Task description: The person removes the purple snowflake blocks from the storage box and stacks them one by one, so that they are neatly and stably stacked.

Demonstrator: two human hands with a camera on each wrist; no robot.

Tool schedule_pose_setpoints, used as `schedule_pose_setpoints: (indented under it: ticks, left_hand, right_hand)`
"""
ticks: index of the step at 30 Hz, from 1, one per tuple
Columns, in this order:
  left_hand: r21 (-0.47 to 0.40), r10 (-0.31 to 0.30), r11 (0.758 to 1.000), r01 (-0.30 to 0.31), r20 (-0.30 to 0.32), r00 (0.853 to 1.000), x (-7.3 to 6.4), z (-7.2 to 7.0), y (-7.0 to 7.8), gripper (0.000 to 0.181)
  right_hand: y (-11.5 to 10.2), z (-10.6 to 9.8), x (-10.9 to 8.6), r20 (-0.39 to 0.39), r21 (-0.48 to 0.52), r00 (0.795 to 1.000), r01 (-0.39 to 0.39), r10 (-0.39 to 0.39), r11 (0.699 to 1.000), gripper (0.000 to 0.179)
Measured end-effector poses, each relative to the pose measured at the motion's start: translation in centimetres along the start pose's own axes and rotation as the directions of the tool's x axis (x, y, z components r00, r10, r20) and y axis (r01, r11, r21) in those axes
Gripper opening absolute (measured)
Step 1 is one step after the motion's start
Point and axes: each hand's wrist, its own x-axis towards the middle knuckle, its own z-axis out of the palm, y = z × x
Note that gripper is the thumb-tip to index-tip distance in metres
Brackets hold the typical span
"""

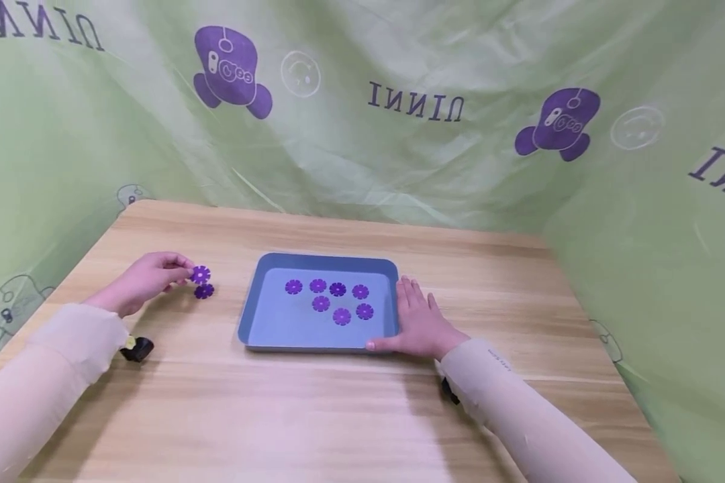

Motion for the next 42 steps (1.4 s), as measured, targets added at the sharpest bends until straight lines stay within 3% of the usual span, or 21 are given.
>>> schedule_pose_setpoints:
  ticks: [4,11,21,42]
  left_hand:
    - [0.004,-0.028,1.000,0.028,0.019,0.999,-0.6,-0.3,-1.2,0.026]
    - [0.016,-0.024,1.000,0.023,0.028,0.999,-0.7,-0.5,-1.9,0.024]
    - [0.042,-0.081,0.996,0.079,0.049,0.995,-0.5,-0.9,-2.2,0.022]
    - [0.052,-0.082,0.996,0.078,0.075,0.994,1.0,-1.1,-2.4,0.023]
  right_hand:
    - [-0.2,0.7,0.2,0.010,-0.013,1.000,0.008,-0.008,1.000,0.135]
    - [0.0,1.1,0.2,0.015,-0.016,1.000,-0.002,0.002,1.000,0.135]
    - [0.0,1.1,0.2,0.015,-0.029,1.000,0.000,0.000,1.000,0.134]
    - [0.1,0.2,0.5,-0.007,-0.037,1.000,-0.001,0.001,0.999,0.135]
